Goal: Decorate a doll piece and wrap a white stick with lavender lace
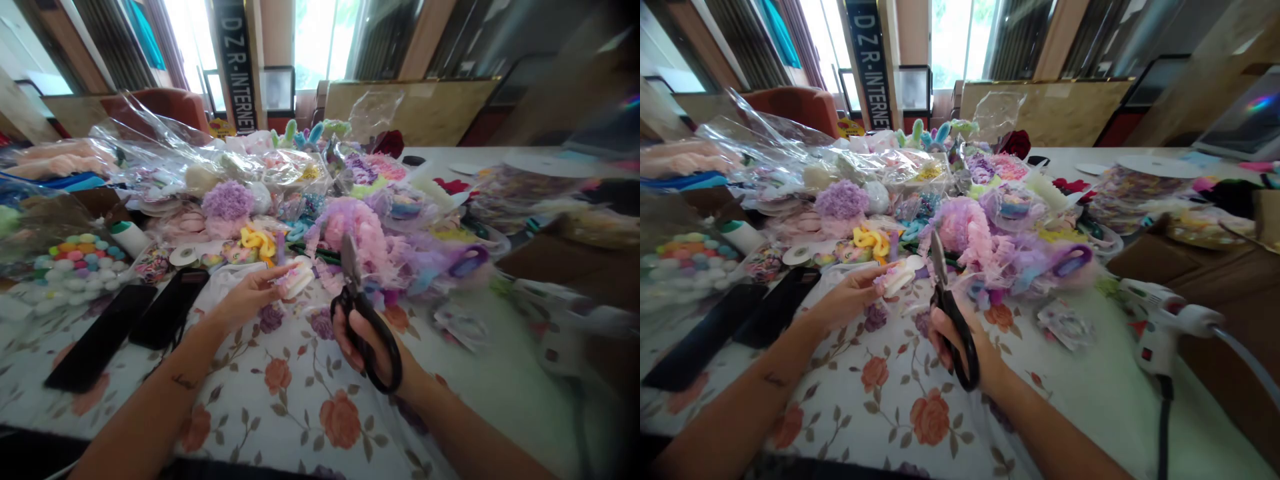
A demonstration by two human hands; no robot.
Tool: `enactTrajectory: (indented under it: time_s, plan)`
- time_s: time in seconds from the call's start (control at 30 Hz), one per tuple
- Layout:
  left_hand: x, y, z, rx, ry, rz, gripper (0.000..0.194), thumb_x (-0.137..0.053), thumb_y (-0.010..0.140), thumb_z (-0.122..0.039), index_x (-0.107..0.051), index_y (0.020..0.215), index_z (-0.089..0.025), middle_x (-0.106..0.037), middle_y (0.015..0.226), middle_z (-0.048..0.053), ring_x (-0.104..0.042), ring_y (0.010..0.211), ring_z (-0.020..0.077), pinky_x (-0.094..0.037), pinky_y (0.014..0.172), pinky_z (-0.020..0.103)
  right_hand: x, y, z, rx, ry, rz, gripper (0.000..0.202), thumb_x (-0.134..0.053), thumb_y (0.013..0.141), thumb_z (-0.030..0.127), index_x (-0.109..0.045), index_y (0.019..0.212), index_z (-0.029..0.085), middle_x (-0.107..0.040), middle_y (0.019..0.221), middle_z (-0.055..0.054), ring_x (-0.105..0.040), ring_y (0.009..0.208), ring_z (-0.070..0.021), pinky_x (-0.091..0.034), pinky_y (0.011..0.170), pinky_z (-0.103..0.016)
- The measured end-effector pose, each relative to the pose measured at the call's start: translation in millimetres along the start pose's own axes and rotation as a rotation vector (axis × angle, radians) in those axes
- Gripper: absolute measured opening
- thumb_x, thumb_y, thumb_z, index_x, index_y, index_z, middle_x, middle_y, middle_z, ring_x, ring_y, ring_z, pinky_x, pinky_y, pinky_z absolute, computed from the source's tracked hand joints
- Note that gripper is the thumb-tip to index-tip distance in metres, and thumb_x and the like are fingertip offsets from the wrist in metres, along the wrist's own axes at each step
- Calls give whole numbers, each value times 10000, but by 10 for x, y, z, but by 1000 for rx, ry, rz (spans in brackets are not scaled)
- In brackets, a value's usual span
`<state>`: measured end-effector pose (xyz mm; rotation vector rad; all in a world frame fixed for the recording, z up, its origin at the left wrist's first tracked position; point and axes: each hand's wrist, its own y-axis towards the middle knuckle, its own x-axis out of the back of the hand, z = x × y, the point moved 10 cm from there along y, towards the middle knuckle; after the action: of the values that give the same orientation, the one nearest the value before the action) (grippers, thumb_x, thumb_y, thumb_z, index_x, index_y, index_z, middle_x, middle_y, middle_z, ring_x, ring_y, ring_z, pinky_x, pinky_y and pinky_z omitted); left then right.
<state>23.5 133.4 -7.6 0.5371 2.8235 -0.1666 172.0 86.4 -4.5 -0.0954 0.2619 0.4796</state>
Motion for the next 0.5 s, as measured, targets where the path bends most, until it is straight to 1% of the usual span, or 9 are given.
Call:
enactTrajectory:
  time_s: [0.1, 0.2, 0.3, 0.4, 0.5]
  plan:
    - [149, -24, -46, -31, -31, -85, 499, -797, 696, -308, -684, 1179, -246, -692, 1142, 76, -643, 789, 141, -502, 766, 272, -254, -78, -259, -195, 158, 217, 512, -512, 814, 684, -483, 810, 174, -444, 558, 77, -301, 334, -21, -345, 312, -153]
    - [163, -48, -55, -43, -108, -115, 449, -785, 713, -317, -703, 1147, -238, -707, 1089, 74, -652, 840, 165, -512, 801, 303, -396, -188, -418, -294, 181, 336, 558, -486, 811, 715, -500, 816, 158, -445, 576, 65, -350, 347, -25, -383, 326, -154]
    - [144, -67, -46, -26, -167, -123, 379, -774, 732, -299, -724, 1104, -247, -719, 1016, 50, -647, 839, 145, -509, 798, 274, -440, -250, -476, -335, 139, 378, 603, -457, 800, 750, -501, 792, 148, -459, 555, 52, -391, 348, -32, -396, 338, -151]
    - [140, -84, -79, -41, -215, -122, 346, -765, 743, -262, -729, 1087, -264, -720, 953, 22, -631, 811, 120, -502, 770, 242, -421, -250, -488, -359, 105, 362, 614, -422, 808, 757, -495, 766, 149, -470, 532, 42, -405, 336, -38, -389, 324, -146]
    - [153, -106, -109, -55, -246, -134, 364, -758, 750, -239, -717, 1110, -272, -711, 909, 11, -625, 808, 117, -496, 756, 236, -395, -243, -512, -382, 111, 353, 603, -402, 818, 752, -492, 766, 158, -463, 526, 48, -392, 326, -40, -395, 313, -150]
